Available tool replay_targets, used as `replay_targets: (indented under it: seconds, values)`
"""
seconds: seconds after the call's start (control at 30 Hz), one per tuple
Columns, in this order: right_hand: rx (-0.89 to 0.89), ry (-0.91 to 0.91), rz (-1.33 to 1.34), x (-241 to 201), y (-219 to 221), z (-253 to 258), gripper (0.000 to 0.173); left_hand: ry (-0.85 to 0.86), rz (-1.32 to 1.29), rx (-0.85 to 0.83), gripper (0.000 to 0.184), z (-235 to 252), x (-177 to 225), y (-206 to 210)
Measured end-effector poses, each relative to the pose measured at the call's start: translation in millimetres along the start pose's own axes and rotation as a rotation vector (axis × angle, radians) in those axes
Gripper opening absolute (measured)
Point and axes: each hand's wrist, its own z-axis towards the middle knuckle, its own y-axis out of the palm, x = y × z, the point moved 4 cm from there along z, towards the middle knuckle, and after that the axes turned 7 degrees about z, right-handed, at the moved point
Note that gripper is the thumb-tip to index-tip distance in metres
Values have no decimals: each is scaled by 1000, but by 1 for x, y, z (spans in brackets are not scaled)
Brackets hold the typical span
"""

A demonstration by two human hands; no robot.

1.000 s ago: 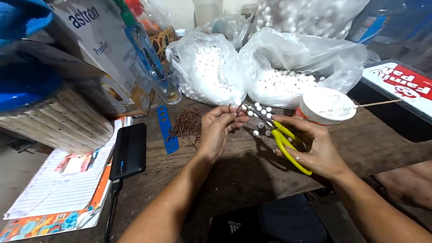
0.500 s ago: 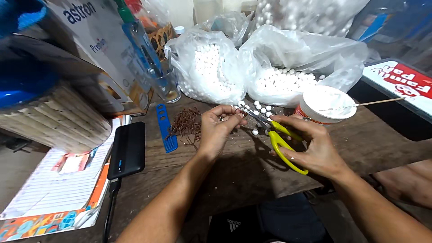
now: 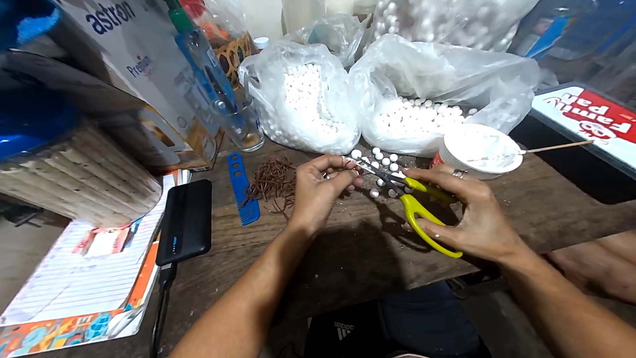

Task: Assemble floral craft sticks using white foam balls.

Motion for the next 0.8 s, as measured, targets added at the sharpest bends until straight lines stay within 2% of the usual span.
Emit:
replay_targets:
  seconds: [0.47,0.8]
  values:
    - [41,-22,51,1,2,1,59,-59,-36,-48,22,1,-4,2]
    - [17,-29,-13,2,2,1,63,-83,-76,-37,21,1,-4,3]
